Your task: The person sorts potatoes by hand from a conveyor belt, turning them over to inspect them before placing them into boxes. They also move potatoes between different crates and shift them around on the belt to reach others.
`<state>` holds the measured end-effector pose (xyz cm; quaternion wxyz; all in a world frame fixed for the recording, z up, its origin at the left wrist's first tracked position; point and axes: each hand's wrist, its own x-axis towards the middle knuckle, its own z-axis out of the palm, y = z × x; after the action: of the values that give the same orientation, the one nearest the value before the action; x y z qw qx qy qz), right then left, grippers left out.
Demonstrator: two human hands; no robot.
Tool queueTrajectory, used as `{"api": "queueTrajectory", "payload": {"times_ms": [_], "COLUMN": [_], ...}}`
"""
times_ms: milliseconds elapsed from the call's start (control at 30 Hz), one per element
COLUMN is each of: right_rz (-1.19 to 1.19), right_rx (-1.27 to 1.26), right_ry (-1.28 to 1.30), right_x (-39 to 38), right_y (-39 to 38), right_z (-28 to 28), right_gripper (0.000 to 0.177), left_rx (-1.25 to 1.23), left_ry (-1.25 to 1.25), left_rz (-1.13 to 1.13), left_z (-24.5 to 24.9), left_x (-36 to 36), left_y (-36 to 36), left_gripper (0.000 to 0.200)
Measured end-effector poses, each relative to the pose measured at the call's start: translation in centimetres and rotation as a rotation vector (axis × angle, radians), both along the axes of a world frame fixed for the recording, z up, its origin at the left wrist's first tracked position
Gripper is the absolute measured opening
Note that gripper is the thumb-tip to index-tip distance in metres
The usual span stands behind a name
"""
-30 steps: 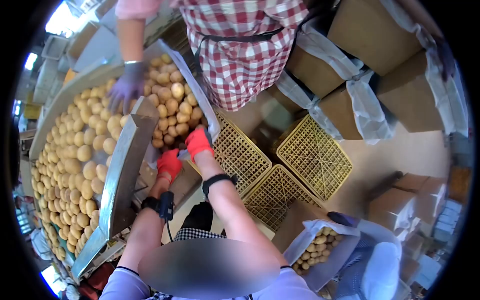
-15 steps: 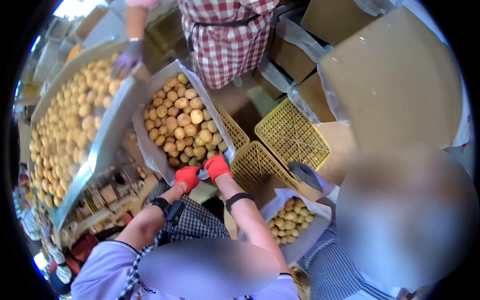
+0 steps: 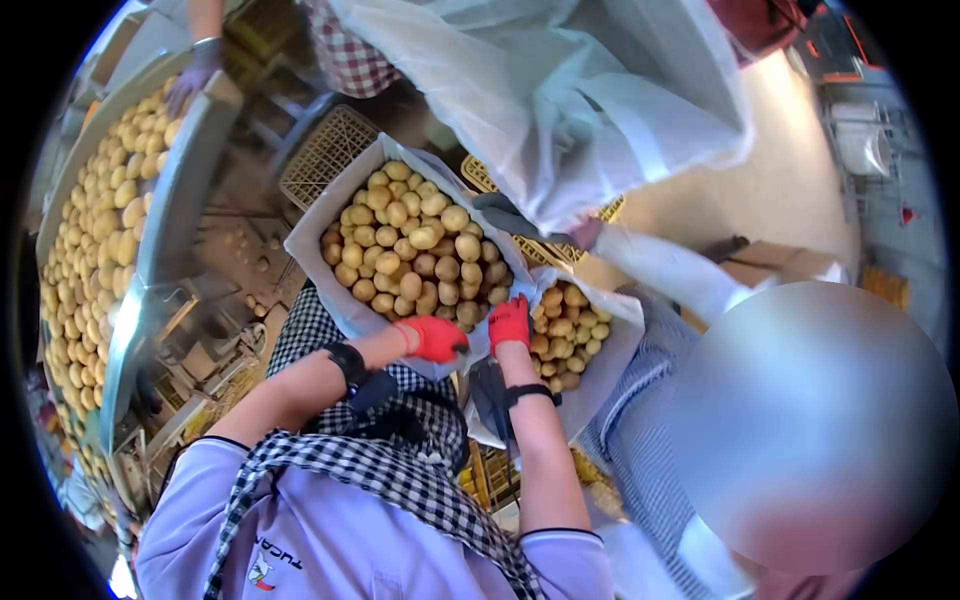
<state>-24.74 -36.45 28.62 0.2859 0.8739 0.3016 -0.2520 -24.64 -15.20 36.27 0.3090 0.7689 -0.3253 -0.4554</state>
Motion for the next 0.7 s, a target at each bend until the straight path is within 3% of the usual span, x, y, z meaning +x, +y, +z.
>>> {"api": "queueTrajectory", "payload": {"times_ms": [67, 100, 167, 300, 367, 433, 567, 633, 700], "right_rz": [-0.190, -0.195, -0.466, -0.458, -0.404, -0.326, -0.269, -0.398, -0.908], "right_rx": [0.241, 0.246, 0.437, 0.665, 0.700, 0.783, 0.992, 0.974, 1.081], "right_ry": [0.071, 0.069, 0.357, 0.433, 0.435, 0.429, 0.470, 0.551, 0.483], "right_x": [0.0, 0.5, 0.6, -0.3, -0.6, -1.4, -4.9, -5.2, -5.9], "right_y": [1.3, 2.7, 5.7, 10.3, 13.2, 15.2, 17.1, 17.1, 17.2], "right_z": [1.6, 2.6, 4.3, 7.1, 8.6, 12.4, 11.8, 11.7, 9.6], "right_gripper": [0.026, 0.026, 0.029, 0.029, 0.024, 0.024, 0.025, 0.035, 0.046], "left_rx": [0.158, 0.241, 0.333, 0.367, 0.337, 0.361, 0.290, 0.102, 0.013], "left_ry": [-0.072, -0.053, -0.100, -0.203, -0.124, -0.033, 0.124, 0.191, 0.095], "left_rz": [0.051, 0.119, 0.295, 0.727, 1.007, 1.097, 1.298, 1.339, 1.271], "left_z": [3.7, 5.1, 3.5, 4.2, 3.5, 4.3, 5.3, 5.3, 6.2], "left_x": [1.2, 1.4, -0.2, -5.9, -9.9, -12.4, -14.6, -13.0, -10.1], "left_y": [4.1, 6.7, 12.5, 24.4, 29.2, 32.2, 32.7, 31.2, 28.1], "left_gripper": [0.037, 0.038, 0.040, 0.042, 0.042, 0.043, 0.042, 0.039, 0.038]}}
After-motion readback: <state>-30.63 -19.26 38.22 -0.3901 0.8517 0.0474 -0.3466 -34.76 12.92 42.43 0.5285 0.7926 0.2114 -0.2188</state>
